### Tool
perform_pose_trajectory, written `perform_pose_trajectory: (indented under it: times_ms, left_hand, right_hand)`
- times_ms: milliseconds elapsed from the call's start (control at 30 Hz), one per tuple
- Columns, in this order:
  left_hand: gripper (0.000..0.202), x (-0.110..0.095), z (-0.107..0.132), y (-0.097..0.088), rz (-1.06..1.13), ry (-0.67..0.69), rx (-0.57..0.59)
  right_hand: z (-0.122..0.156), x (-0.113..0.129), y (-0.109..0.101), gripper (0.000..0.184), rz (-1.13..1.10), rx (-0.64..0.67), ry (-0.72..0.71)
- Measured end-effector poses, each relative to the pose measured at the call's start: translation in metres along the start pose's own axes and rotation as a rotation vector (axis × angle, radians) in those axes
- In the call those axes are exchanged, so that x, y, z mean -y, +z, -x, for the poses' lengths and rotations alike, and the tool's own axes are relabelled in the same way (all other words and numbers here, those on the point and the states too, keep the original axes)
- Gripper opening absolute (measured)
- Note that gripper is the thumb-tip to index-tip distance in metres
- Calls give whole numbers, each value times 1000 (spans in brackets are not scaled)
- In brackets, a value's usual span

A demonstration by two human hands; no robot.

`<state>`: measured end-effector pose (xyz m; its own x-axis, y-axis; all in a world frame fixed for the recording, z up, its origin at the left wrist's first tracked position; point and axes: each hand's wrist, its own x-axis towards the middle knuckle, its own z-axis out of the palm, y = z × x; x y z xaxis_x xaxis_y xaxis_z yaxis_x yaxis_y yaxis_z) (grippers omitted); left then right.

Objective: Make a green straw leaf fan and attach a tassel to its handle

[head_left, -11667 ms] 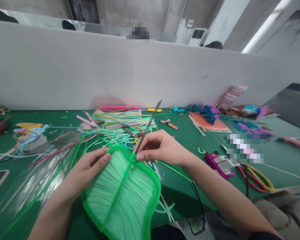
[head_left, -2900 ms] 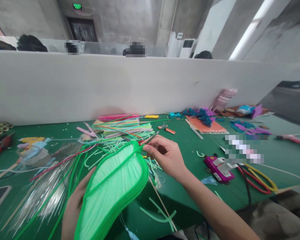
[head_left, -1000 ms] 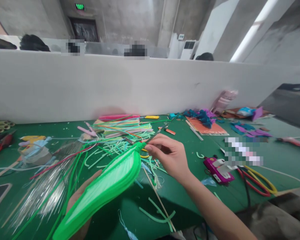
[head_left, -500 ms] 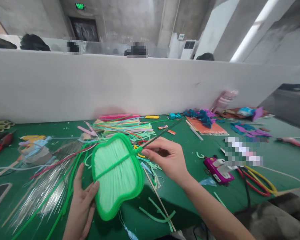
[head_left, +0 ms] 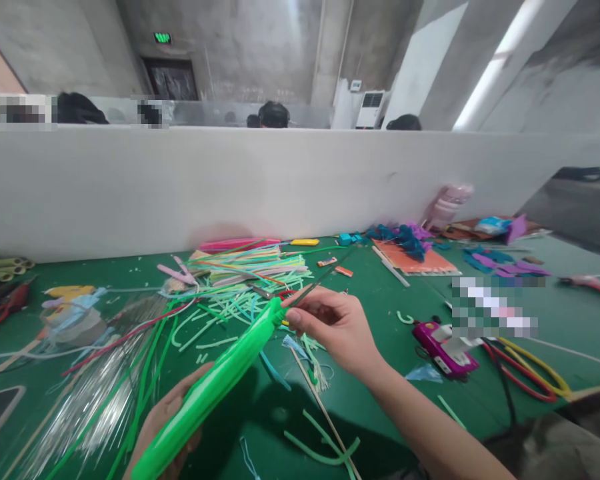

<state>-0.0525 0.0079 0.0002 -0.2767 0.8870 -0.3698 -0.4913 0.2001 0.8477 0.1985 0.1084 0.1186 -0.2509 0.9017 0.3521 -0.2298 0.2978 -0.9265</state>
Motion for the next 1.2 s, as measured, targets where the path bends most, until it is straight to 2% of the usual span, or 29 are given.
perform_pose_trajectory:
  times_ms: [133,267,367,467,533,667,733,833,933,967,1100,1200]
  left_hand:
    - [64,-4,7,-10,-36,45,-52]
    - [38,3,1,-21,-49,19,-46]
    - [45,10,-4,-23,3,48,-173]
    - [55,11,-5,-15,-66,-27,-263]
    - [61,7,-7,-8,-126,-54,-219]
    - [70,-5,-19,1,-255,73,-164]
    - [68,-9,-24,1,-297,75,-135]
    - [63,-5,-21,2,-253,56,-60]
    - [59,6,-8,5,-132,132,-46]
    - [56,9,-4,6,-113,131,-49]
    - [44,17,0,10,-154,-6,-24]
    - [48,17,-3,11,-104,-15,-1]
  right_hand:
    - [-2,0,-3,25,7,-79,-17]
    - [-1,-1,-3,20,-23,-80,-34]
    - [0,-1,-2,19,9,-80,-59]
    - [1,0,-1,20,68,-64,-94]
    - [3,0,0,18,86,-63,-118]
    - [4,-2,1,13,125,-52,-142]
    - [4,-4,0,13,151,-59,-149]
    - [4,-6,-1,14,169,-81,-154]
    - [4,-7,-3,13,149,-103,-158]
    - [4,-7,-4,12,136,-108,-165]
    - [3,-5,-4,8,115,-117,-191]
    - [4,-4,-3,6,133,-115,-186]
